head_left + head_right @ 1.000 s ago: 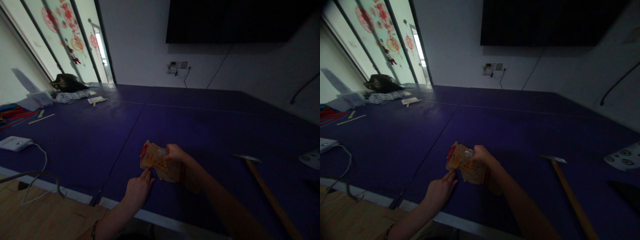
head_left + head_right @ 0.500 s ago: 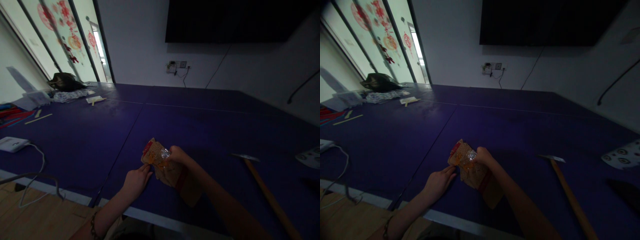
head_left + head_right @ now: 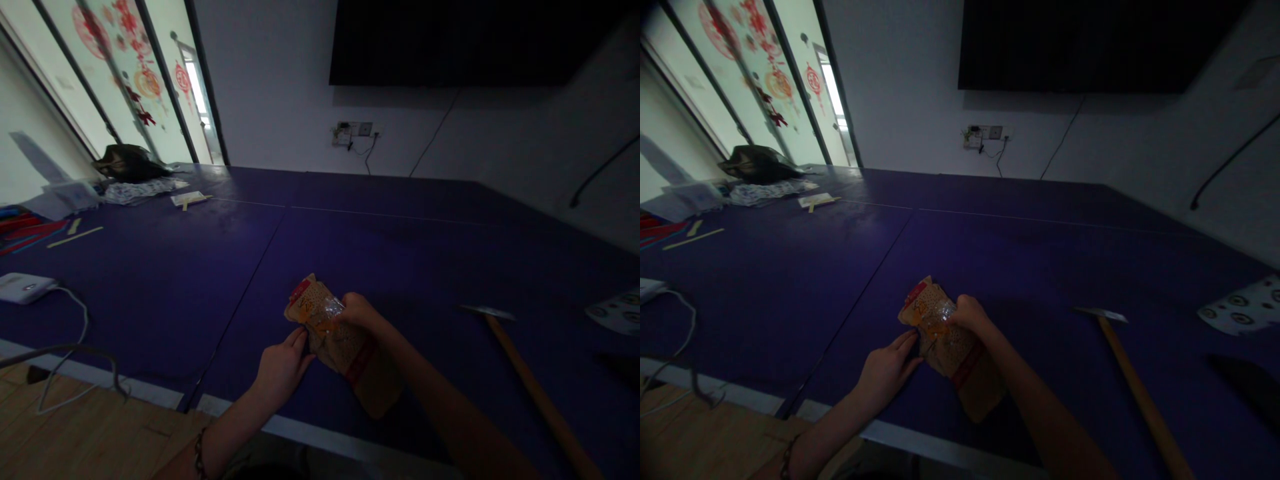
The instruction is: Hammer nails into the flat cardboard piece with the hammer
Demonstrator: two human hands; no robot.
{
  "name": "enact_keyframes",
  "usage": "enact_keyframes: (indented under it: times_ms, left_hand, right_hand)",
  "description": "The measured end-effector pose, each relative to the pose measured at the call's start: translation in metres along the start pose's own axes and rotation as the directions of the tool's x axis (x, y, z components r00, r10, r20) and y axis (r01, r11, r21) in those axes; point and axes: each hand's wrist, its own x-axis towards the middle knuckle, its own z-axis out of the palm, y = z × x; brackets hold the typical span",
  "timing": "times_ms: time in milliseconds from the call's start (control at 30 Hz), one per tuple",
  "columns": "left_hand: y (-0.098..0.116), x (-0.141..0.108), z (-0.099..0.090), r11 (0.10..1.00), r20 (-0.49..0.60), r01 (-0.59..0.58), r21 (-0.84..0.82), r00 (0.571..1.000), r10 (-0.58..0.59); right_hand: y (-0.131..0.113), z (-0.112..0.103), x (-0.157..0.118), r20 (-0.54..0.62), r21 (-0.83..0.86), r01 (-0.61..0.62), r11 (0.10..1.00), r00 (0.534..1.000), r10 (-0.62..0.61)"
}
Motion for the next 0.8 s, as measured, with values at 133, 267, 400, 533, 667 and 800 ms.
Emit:
enact_keyframes:
  times_ms: [133,267,400,533,667,800]
  left_hand:
    - [0.005,0.004,0.001,1.0,-0.008,0.017,-0.02,1.0,-0.017]
    - [0.005,0.015,0.004,0.988,-0.023,-0.016,-0.152,1.0,0.013]
    - [0.004,0.028,0.009,0.921,-0.078,-0.054,-0.385,0.997,0.026]
    - [0.006,0.037,0.01,0.869,-0.103,-0.085,-0.487,0.994,0.04]
    - [0.013,0.047,0.009,0.876,-0.139,-0.17,-0.452,0.983,0.118]
    - [0.027,0.056,0.012,0.883,-0.124,-0.233,-0.407,0.972,0.199]
  right_hand:
    - [0.002,0.001,-0.003,-0.014,0.021,-0.027,0.999,1.0,0.027]
    - [0.008,0.004,-0.007,-0.047,0.044,-0.054,0.998,0.997,0.056]
    - [0.018,0.007,-0.009,-0.084,0.055,-0.083,0.995,0.993,0.088]
    - [0.033,0.008,-0.011,-0.125,0.059,-0.125,0.99,0.983,0.132]
    - [0.054,0.007,-0.014,-0.173,0.081,-0.171,0.982,0.968,0.183]
    - [0.081,0.004,-0.021,-0.22,0.118,-0.224,0.967,0.944,0.245]
